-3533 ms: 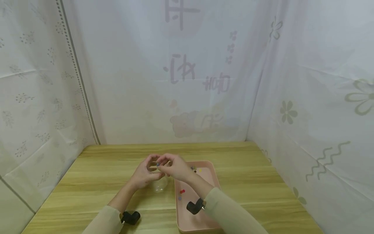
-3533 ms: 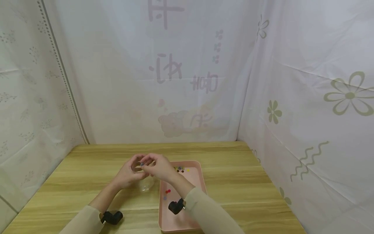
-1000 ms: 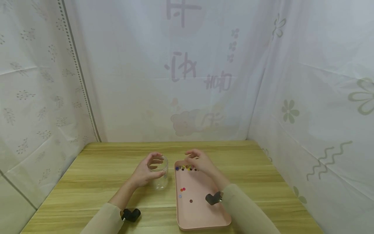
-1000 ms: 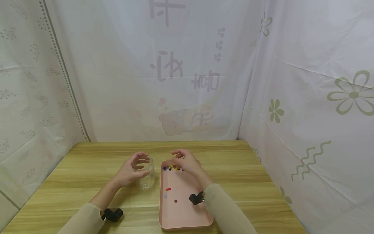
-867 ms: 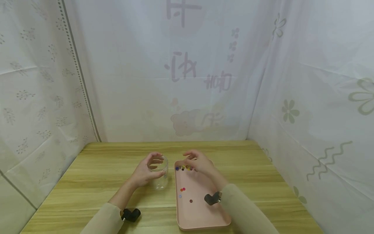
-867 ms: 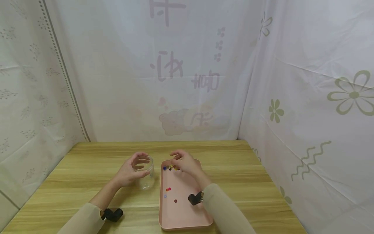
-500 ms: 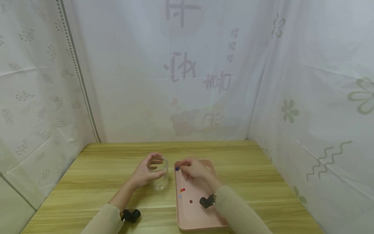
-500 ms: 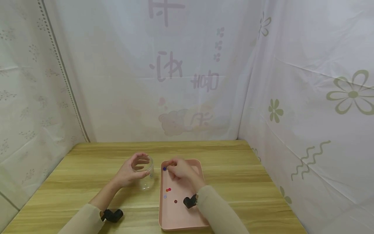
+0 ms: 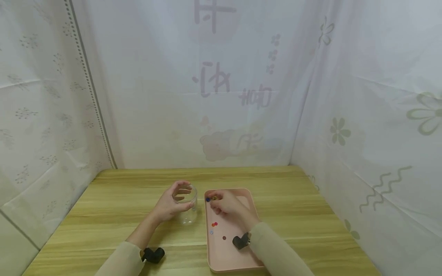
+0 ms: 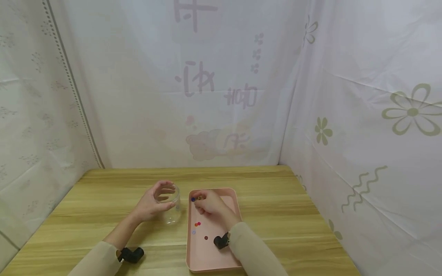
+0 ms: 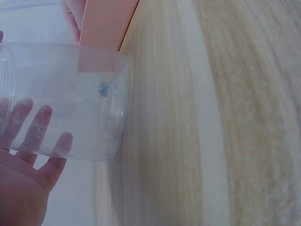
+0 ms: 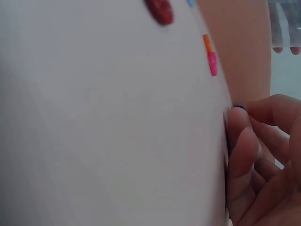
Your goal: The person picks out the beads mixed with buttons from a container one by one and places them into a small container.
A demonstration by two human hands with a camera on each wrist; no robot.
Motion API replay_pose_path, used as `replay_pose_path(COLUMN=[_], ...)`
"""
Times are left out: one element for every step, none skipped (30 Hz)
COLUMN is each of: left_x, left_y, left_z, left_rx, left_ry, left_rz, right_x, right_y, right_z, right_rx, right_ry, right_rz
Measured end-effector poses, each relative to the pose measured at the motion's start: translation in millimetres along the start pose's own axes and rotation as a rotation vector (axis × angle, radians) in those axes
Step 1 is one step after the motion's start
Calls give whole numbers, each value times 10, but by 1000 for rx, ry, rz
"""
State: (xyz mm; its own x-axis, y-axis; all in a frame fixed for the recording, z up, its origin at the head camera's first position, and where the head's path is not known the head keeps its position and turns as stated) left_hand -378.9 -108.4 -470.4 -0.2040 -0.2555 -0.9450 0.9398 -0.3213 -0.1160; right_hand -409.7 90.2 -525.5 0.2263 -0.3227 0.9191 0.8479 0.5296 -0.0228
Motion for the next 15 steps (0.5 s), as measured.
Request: replay_pose_path(left_x=[-7, -13, -15, -15, -14, -9, -2, 4, 8, 10, 13, 15, 14, 10, 9], left_y=[4, 7, 8, 9, 9, 8, 6, 6, 5, 4, 4, 3, 4, 6, 7], left_z=[0, -1, -1, -1, -2, -1, -1, 1, 1, 3, 3, 3, 1, 1, 1], left_rx=[1, 2, 2, 2, 3, 5, 6, 7, 9, 10, 11, 11, 12, 12, 14], left_ry=[-1, -1, 0, 0, 4, 6, 8, 12, 13, 15, 16, 16, 16, 16, 15], left_rz=[-3, -5, -5, -4, -4, -2, -1, 2, 2, 2, 2, 3, 2, 0, -2], right_x=[-1, -4, -3, -7, -10, -15, -20, -24, -26, -26, -25, -21, -17, -14, -7], right_y=[-3, -7, -12, -15, -14, -15, -12, -12, -10, -6, -3, -2, 0, -1, 0], right_z=[-4, -4, 1, 7, 12, 16, 20, 25, 28, 28, 28, 30, 31, 33, 33], right_rx=[0, -4, -12, -21, -29, -36, -43, -50, -55, -57, -58, -60, -62, -64, -63], right_ry=[-4, -2, 5, 10, 15, 20, 27, 32, 37, 43, 48, 59, 67, 76, 81], right_rz=[6, 8, 14, 15, 14, 10, 6, 3, -1, -3, -4, -3, -1, 1, 5])
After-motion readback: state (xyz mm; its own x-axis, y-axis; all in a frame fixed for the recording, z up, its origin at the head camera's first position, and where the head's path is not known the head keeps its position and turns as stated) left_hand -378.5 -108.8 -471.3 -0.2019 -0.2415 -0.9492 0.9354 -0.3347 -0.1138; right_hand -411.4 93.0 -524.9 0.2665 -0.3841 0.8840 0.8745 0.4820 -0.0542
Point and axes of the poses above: each hand's wrist, its own y-axis away from the middle knuckle, its own z-axis out of the back of the hand, x = y × z, the point moved 10 cm from there along -y, towards the middle knuckle, and after that the axes turned 9 degrees about z, right-handed, at the moved point
